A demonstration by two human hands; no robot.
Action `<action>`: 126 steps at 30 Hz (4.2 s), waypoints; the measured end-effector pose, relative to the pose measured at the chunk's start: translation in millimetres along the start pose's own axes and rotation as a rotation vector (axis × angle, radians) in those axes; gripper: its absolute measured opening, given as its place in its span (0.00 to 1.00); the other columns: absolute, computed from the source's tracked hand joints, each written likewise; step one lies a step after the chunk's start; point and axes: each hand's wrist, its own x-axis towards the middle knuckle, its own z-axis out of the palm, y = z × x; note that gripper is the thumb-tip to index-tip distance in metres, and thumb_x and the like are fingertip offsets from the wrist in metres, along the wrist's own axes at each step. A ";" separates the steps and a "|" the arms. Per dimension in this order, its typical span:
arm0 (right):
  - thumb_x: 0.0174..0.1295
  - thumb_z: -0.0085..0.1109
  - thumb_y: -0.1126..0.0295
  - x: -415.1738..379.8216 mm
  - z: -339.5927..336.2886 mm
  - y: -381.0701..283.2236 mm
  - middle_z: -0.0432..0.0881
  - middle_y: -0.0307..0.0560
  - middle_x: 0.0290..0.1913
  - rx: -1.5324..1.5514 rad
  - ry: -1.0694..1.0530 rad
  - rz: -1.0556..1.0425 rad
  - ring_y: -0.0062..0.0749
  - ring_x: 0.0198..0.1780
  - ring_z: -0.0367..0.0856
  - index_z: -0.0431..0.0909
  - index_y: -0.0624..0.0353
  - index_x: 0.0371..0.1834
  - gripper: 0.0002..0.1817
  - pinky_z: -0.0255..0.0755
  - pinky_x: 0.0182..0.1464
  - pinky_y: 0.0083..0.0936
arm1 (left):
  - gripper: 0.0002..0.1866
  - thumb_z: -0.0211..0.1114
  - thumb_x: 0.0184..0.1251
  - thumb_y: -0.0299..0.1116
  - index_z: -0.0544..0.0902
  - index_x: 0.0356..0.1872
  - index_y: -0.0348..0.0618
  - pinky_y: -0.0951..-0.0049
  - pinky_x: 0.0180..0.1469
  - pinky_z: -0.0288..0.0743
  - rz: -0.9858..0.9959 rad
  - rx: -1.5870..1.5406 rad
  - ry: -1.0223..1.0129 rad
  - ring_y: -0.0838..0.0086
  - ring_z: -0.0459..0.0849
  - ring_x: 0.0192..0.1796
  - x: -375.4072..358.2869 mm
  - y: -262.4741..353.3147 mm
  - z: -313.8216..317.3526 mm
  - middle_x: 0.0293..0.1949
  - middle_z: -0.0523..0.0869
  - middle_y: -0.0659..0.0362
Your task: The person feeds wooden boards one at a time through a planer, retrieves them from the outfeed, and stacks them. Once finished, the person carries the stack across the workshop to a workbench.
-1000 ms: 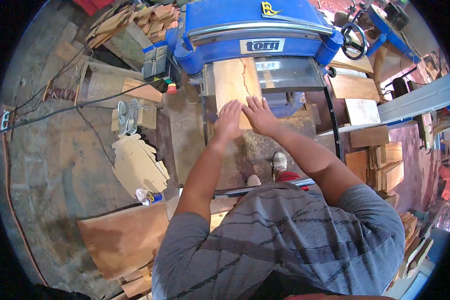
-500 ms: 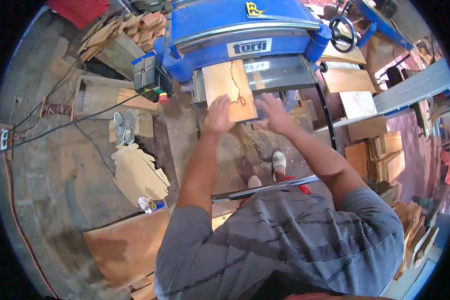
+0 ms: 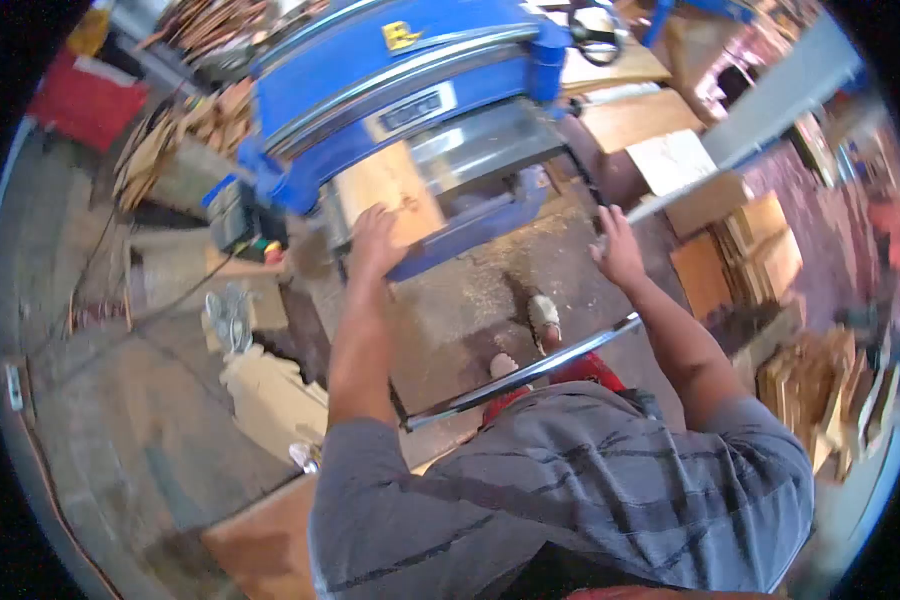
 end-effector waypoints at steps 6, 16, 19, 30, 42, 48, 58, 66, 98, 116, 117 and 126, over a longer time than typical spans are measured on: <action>0.59 0.68 0.60 3.0 0.6 17.3 0.64 0.66 0.72 0.238 0.052 0.026 0.56 0.71 0.66 0.54 0.58 0.77 0.45 0.62 0.72 0.41 | 0.37 0.82 0.38 0.35 0.79 0.55 0.45 0.54 0.68 0.66 -0.079 0.145 -0.074 0.51 0.72 0.66 16.2 30.4 -12.0 0.63 0.74 0.49; 0.70 0.59 0.58 55.4 53.9 185.0 0.80 0.42 0.42 1.195 -0.271 0.493 0.23 0.40 0.77 0.75 0.57 0.59 0.20 0.74 0.41 0.21 | 0.23 0.74 0.55 0.38 0.81 0.53 0.46 0.51 0.72 0.59 0.170 -0.194 -0.098 0.48 0.69 0.69 131.1 292.0 118.7 0.66 0.74 0.45; 0.72 0.56 0.60 97.5 87.3 242.6 0.77 0.32 0.32 1.543 -0.420 0.643 0.15 0.28 0.74 0.76 0.52 0.45 0.09 0.68 0.28 0.14 | 0.20 0.73 0.57 0.38 0.83 0.50 0.46 0.52 0.70 0.62 0.176 -0.265 -0.122 0.52 0.74 0.65 188.3 342.3 176.8 0.59 0.80 0.48; 0.70 0.58 0.55 297.3 186.1 346.9 0.82 0.44 0.33 1.526 -0.427 1.051 0.26 0.30 0.81 0.76 0.57 0.47 0.16 0.79 0.34 0.30 | 0.12 0.67 0.62 0.45 0.86 0.36 0.48 0.57 0.52 0.74 -0.145 0.035 -0.417 0.60 0.84 0.45 217.8 371.4 204.9 0.37 0.87 0.56; 0.66 0.65 0.55 343.0 256.3 366.8 0.79 0.42 0.28 1.482 -0.275 1.115 0.30 0.26 0.79 0.77 0.57 0.34 0.16 0.80 0.28 0.22 | 0.11 0.67 0.59 0.43 0.80 0.28 0.48 0.62 0.51 0.75 -0.100 0.069 -0.283 0.62 0.83 0.39 210.2 368.9 211.4 0.29 0.83 0.57; 0.68 0.63 0.58 314.4 214.5 364.0 0.77 0.40 0.27 1.575 -0.143 0.938 0.26 0.24 0.75 0.76 0.53 0.37 0.12 0.73 0.25 0.21 | 0.12 0.66 0.59 0.44 0.80 0.28 0.47 0.61 0.50 0.75 -0.109 0.057 -0.306 0.63 0.83 0.39 209.6 369.1 209.3 0.30 0.83 0.58; 0.67 0.60 0.65 262.9 53.9 397.3 0.78 0.41 0.39 1.764 -0.340 0.813 0.30 0.37 0.78 0.74 0.59 0.45 0.11 0.76 0.38 0.29 | 0.13 0.62 0.63 0.45 0.82 0.31 0.45 0.56 0.54 0.73 -0.132 0.037 -0.365 0.59 0.84 0.43 203.7 365.5 218.5 0.33 0.86 0.56; 0.69 0.56 0.67 107.2 -74.4 330.9 0.82 0.47 0.47 1.843 -0.315 0.699 0.33 0.43 0.81 0.70 0.59 0.60 0.18 0.79 0.44 0.31 | 0.15 0.65 0.61 0.48 0.84 0.39 0.48 0.54 0.56 0.72 -0.158 -0.190 -0.415 0.54 0.83 0.50 207.4 364.9 202.4 0.40 0.87 0.54; 0.50 0.64 0.76 -169.6 -113.8 -120.8 0.57 0.64 0.76 0.039 -0.517 -1.001 0.59 0.78 0.54 0.58 0.47 0.77 0.46 0.52 0.76 0.54 | 0.35 0.46 0.75 0.62 0.69 0.67 0.42 0.50 0.65 0.73 -0.346 -2.738 0.109 0.57 0.79 0.62 -126.7 292.0 50.1 0.60 0.80 0.49; 0.46 0.69 0.72 -157.4 -51.5 -146.4 0.54 0.65 0.77 0.013 -0.442 -1.077 0.60 0.78 0.51 0.59 0.58 0.76 0.48 0.48 0.77 0.55 | 0.28 0.56 0.74 0.40 0.67 0.69 0.33 0.56 0.62 0.77 -0.860 -2.118 0.136 0.57 0.81 0.61 -248.7 260.5 2.2 0.62 0.78 0.47; 0.48 0.67 0.72 -160.3 -50.7 -147.1 0.55 0.66 0.76 0.029 -0.468 -1.079 0.61 0.78 0.52 0.60 0.58 0.75 0.45 0.48 0.76 0.55 | 0.28 0.58 0.72 0.35 0.66 0.69 0.33 0.58 0.61 0.77 -0.907 -1.991 0.126 0.59 0.81 0.60 -252.5 259.9 1.9 0.62 0.78 0.48; 0.59 0.56 0.73 -143.9 -17.7 -154.3 0.56 0.69 0.75 0.018 -0.399 -1.075 0.64 0.77 0.54 0.58 0.64 0.74 0.37 0.52 0.76 0.54 | 0.32 0.64 0.67 0.31 0.65 0.71 0.36 0.57 0.62 0.76 -0.722 -1.363 0.471 0.53 0.79 0.62 -236.6 258.2 -1.5 0.66 0.74 0.44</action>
